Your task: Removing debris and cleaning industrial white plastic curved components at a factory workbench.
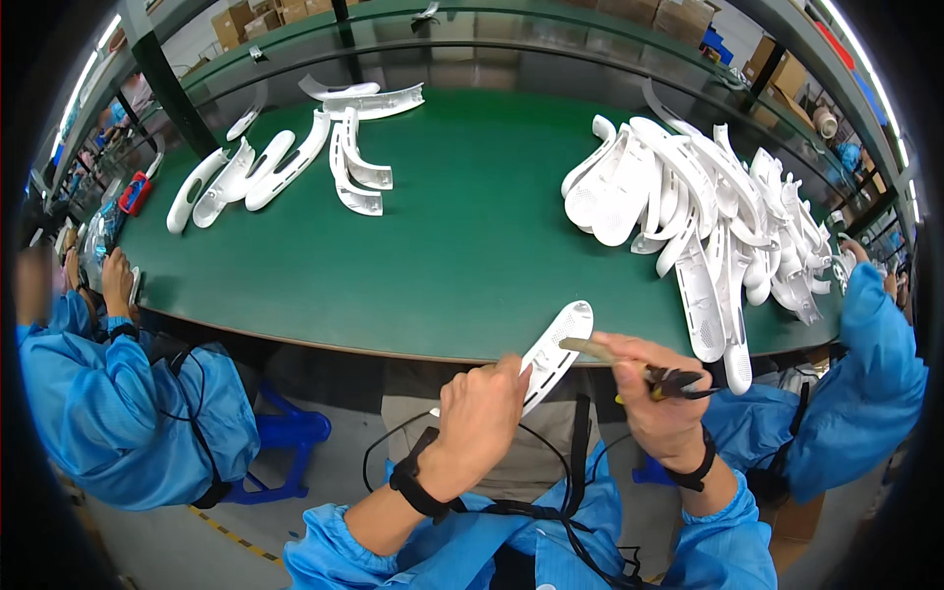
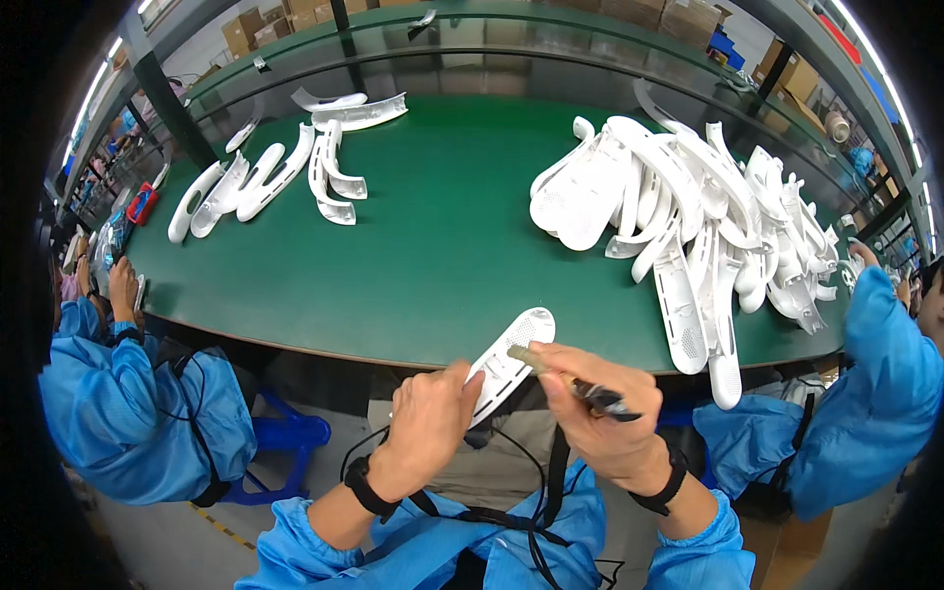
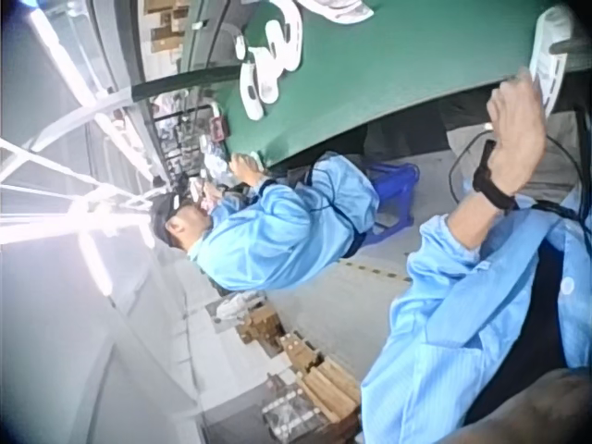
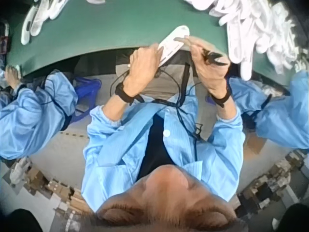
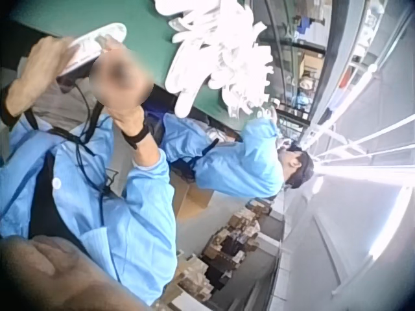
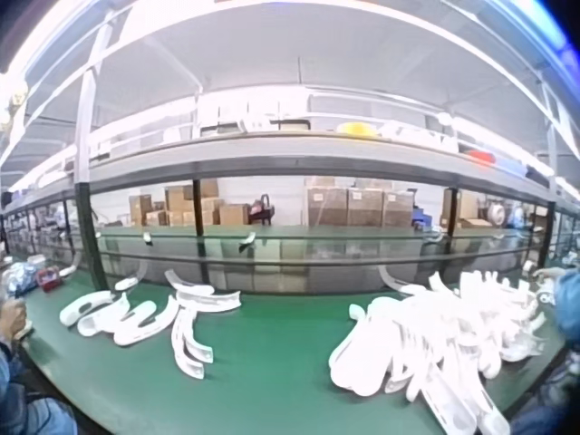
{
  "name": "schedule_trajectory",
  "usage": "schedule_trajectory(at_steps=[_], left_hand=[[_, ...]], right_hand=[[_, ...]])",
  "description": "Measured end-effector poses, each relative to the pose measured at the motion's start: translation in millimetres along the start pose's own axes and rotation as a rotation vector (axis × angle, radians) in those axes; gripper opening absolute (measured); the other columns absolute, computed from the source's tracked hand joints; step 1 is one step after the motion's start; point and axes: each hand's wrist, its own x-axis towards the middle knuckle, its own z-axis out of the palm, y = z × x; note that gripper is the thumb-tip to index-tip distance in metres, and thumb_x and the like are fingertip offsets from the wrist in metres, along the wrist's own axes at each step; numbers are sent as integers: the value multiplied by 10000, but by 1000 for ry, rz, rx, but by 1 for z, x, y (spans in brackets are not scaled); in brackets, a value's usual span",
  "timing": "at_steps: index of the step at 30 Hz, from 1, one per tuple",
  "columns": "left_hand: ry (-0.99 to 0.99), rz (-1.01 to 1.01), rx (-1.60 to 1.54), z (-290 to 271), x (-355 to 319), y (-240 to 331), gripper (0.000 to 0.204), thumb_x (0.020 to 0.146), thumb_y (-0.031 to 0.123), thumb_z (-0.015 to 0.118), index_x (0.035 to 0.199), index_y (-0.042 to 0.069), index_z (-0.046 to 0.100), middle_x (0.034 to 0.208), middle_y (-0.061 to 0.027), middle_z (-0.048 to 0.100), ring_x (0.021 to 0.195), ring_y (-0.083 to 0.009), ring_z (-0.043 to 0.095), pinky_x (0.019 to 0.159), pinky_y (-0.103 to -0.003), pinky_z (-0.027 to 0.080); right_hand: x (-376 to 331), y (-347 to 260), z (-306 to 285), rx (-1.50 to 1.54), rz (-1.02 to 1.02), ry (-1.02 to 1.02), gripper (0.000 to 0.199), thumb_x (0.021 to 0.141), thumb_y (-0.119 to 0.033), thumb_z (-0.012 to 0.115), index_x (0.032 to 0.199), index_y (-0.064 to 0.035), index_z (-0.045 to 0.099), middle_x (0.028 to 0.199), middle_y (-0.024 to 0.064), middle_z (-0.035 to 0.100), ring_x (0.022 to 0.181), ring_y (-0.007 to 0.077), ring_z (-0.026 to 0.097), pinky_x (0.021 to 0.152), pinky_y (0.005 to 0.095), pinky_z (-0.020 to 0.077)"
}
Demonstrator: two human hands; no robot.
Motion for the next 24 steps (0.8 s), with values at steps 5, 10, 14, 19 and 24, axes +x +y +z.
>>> schedule_trajectory(at_steps=[5,10,14,19,24], left_hand=[[-5,39,58,-5,4,-3,235,918,185,611,791,-5,562,600,-237,586,596,-437,608,538,-512,481],[-8,51,52,-6,5,-4,233,912,176,621,777,-3,557,603,-238,588,593,-438,608,537,-507,483],[-11,71,49,-7,6,-6,243,917,187,617,782,-8,566,615,-243,593,603,-445,609,548,-513,486],[-23,57,51,-3,7,-11,253,926,199,606,788,-9,568,627,-247,597,622,-450,612,562,-516,488],[-32,45,-3,-3,6,-11,250,931,209,600,797,0,571,632,-251,597,631,-453,614,562,-519,487]], right_hand=[[-11,12,4,-193,-188,-135,186,799,55,693,983,57,669,992,183,718,770,247,728,666,285,574],[-11,0,1,-209,-272,-117,216,780,61,704,992,58,664,988,184,717,752,246,723,650,287,571],[-6,1,9,-247,-341,-167,234,762,64,712,990,60,656,990,182,715,789,262,724,673,286,576],[-8,6,5,-293,-315,-171,263,754,59,718,1006,58,644,992,180,715,795,265,724,662,281,569],[-15,11,9,-174,-244,-151,221,785,61,693,999,72,640,1001,194,711,774,279,722,660,306,573]])
